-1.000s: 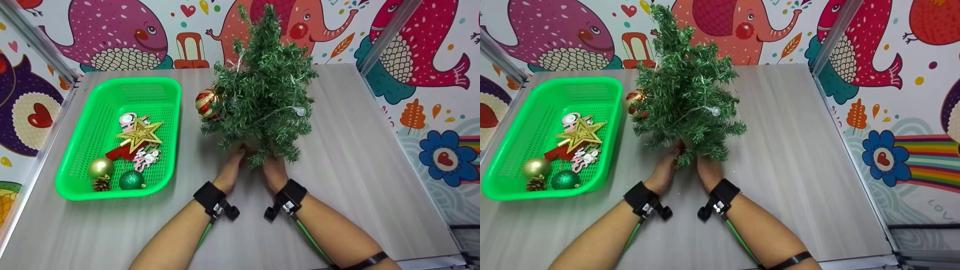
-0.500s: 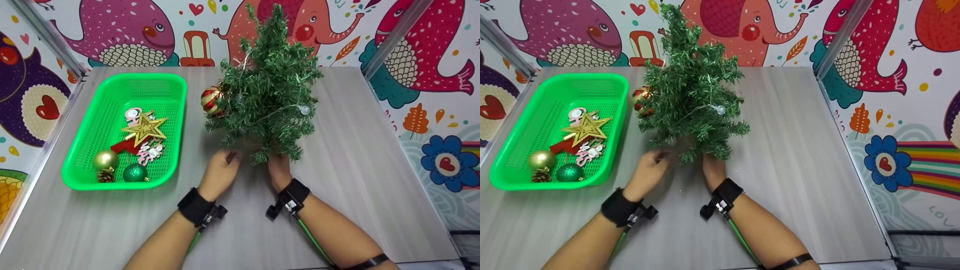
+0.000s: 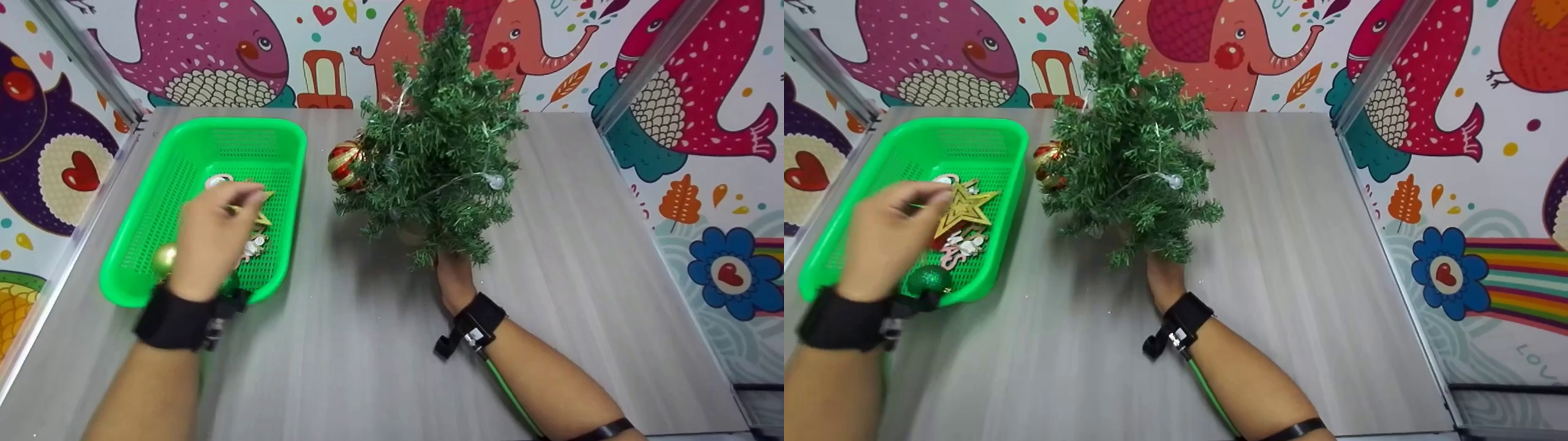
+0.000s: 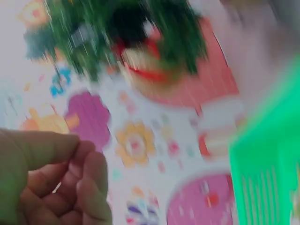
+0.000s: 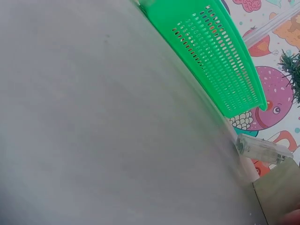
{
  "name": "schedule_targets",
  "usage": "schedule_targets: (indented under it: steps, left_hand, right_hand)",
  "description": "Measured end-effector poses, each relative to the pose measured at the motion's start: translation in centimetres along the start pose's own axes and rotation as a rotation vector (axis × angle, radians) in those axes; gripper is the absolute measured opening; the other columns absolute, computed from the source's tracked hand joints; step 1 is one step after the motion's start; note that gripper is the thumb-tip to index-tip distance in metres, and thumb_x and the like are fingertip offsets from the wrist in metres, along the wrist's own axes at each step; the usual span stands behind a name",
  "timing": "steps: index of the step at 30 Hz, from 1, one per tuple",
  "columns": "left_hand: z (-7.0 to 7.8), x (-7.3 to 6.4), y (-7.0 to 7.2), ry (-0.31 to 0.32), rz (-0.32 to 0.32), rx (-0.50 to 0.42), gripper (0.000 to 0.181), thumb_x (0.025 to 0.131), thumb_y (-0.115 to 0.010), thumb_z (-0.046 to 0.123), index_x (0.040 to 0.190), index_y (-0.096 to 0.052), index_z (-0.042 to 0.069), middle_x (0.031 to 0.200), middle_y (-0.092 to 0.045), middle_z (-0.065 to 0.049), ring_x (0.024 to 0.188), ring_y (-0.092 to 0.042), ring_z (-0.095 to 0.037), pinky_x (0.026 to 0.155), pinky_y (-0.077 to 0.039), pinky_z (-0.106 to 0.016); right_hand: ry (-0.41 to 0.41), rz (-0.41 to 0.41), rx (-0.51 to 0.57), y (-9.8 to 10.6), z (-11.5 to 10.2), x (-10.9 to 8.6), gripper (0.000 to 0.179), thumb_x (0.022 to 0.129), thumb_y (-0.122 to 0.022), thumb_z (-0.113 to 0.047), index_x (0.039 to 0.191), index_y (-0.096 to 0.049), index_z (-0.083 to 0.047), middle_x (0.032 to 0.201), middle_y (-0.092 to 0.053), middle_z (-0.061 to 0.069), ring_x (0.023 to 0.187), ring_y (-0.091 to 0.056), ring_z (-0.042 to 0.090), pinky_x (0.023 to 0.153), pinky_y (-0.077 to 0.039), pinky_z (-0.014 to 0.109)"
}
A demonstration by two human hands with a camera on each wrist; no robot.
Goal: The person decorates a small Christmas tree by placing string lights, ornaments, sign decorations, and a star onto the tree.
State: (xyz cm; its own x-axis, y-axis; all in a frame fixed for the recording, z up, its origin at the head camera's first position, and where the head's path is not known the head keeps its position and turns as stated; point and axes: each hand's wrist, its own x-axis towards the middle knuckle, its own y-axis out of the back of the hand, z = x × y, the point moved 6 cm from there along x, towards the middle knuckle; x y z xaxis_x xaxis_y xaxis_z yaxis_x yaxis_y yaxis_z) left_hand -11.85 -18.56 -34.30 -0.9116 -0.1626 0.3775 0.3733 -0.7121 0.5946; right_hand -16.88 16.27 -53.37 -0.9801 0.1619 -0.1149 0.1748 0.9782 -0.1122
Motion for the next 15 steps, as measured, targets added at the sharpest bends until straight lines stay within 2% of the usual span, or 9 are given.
schedule_targets:
  steps: [2, 4, 7, 10, 12, 15]
  left_hand:
    - [-2.0, 1.3, 1.4, 0.05, 0.001, 0.071, 0.022, 0.102, -0.067, 0.014, 0.118, -0.076, 0.002, 0.109, -0.076, -0.017, 0.091, -0.066, -0.025, 0.079, -0.049, -0.023]
    - [-4.2, 2.3, 2.2, 0.085, -0.058, 0.177, 0.029, 0.104, -0.062, 0.018, 0.123, -0.072, -0.001, 0.113, -0.073, -0.022, 0.097, -0.066, -0.033, 0.083, -0.052, -0.036]
    - [-7.5, 3.1, 2.1, 0.121, -0.261, 0.374, 0.044, 0.104, -0.06, 0.021, 0.136, -0.06, -0.009, 0.126, -0.062, -0.034, 0.114, -0.059, -0.05, 0.094, -0.049, -0.063]
    - [-10.5, 3.0, 1.8, 0.115, -0.459, 0.569, 0.057, 0.1, -0.065, 0.025, 0.14, -0.051, -0.014, 0.129, -0.056, -0.041, 0.118, -0.054, -0.059, 0.093, -0.047, -0.072]
    - [-11.9, 2.7, 1.9, 0.135, -0.543, 0.662, 0.063, 0.098, -0.068, 0.028, 0.138, -0.049, -0.017, 0.127, -0.055, -0.044, 0.116, -0.053, -0.061, 0.091, -0.048, -0.074]
    - [-13.0, 2.6, 2.2, 0.154, -0.608, 0.764, 0.065, 0.097, -0.069, 0.032, 0.132, -0.051, -0.019, 0.12, -0.058, -0.044, 0.109, -0.058, -0.062, 0.084, -0.051, -0.073]
  right_hand:
    - [-0.015, -0.006, -0.019, -0.1, 0.1, 0.0, 0.04, 0.108, -0.05, -0.021, 0.069, -0.044, -0.016, 0.062, -0.039, -0.005, 0.058, -0.037, 0.011, 0.057, -0.032, 0.024]
    - [-0.027, 0.002, -0.043, -0.1, 0.2, 0.0, 0.041, 0.108, -0.05, -0.022, 0.068, -0.044, -0.017, 0.062, -0.04, -0.005, 0.057, -0.037, 0.011, 0.057, -0.032, 0.024]
    - [-0.038, 0.002, -0.057, -0.1, 0.1, 0.0, 0.04, 0.108, -0.051, -0.022, 0.069, -0.045, -0.017, 0.063, -0.041, -0.005, 0.059, -0.039, 0.011, 0.057, -0.034, 0.024]
    - [-0.042, -0.008, -0.059, -0.1, 0.1, 0.0, 0.039, 0.108, -0.05, -0.022, 0.07, -0.047, -0.016, 0.064, -0.043, -0.004, 0.059, -0.041, 0.012, 0.058, -0.036, 0.025]
    - [-0.043, -0.019, -0.057, -0.2, 0.1, 0.0, 0.038, 0.108, -0.05, -0.022, 0.071, -0.048, -0.016, 0.065, -0.044, -0.003, 0.06, -0.041, 0.012, 0.059, -0.037, 0.025]
    - [-0.043, -0.03, -0.056, -0.2, 0.1, 0.0, 0.036, 0.108, -0.05, -0.022, 0.073, -0.048, -0.015, 0.066, -0.044, -0.002, 0.06, -0.041, 0.012, 0.059, -0.037, 0.025]
